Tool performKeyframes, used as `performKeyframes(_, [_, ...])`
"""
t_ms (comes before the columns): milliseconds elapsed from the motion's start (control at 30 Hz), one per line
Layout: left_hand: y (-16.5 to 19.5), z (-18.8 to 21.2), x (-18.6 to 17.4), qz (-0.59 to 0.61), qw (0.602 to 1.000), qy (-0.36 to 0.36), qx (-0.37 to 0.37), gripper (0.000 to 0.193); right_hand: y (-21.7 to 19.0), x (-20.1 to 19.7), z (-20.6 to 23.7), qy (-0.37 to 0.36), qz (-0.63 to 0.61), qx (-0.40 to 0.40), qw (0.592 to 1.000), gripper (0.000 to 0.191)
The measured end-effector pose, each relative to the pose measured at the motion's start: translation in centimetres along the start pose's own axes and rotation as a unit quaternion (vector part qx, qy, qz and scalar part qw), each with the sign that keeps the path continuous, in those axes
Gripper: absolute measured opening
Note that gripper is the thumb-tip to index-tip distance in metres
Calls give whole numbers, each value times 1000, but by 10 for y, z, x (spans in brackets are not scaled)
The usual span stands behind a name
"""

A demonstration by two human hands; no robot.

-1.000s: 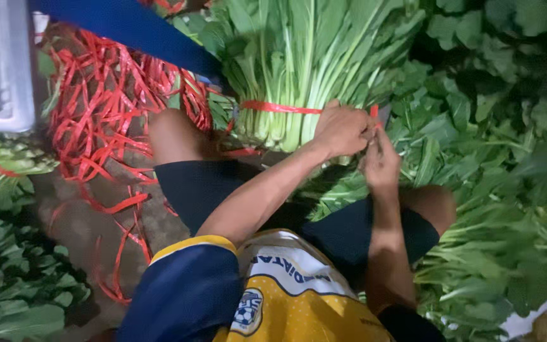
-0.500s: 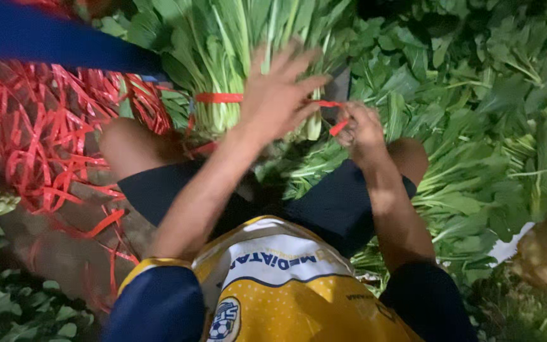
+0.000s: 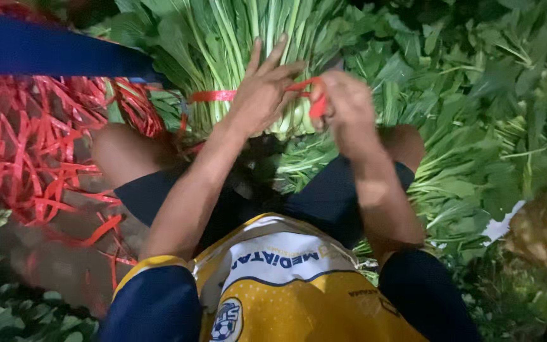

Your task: The person gathers leafy green vegetables, aligns the stems, and ties them into bundles using red plastic ties. The person places the finished bundles on the floor and repeats the process with additional greens.

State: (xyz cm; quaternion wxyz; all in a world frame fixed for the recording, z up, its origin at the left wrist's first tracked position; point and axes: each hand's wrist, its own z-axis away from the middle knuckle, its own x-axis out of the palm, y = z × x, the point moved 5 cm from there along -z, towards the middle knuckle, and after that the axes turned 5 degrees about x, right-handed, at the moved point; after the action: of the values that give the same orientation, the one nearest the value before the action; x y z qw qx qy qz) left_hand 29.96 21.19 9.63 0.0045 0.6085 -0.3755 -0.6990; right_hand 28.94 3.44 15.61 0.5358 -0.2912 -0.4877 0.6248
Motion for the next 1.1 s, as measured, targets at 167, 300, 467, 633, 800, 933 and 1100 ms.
performKeyframes(167, [6, 5, -28, 3, 998, 26, 57, 38, 43, -88, 5, 314, -208, -90, 922, 38])
performKeyframes(300, [12, 4, -46, 65, 994, 85, 26, 57, 122, -21, -2, 453, -367, 86, 808, 52])
performKeyframes(467, [16, 6, -43, 68, 996, 32, 49, 53, 155, 21, -20, 320, -463, 126, 817, 64])
performKeyframes(633, [8, 7, -45, 153, 986, 56, 20, 53, 154, -20, 45, 354, -266, 218, 870, 50])
performKeyframes(800, [18, -2, -48, -21, 988, 105, 110, 45, 84, 0, 10, 160, -34, -160, 973, 33])
performKeyframes(933, [17, 2, -57, -100, 976, 152, 123, 45, 45, 39, -25, 44, 357, -271, 893, 13])
performKeyframes(1100, [-1, 18, -63, -22, 992, 122, -3, 72, 10, 21, -40, 0, 230, -111, 967, 32])
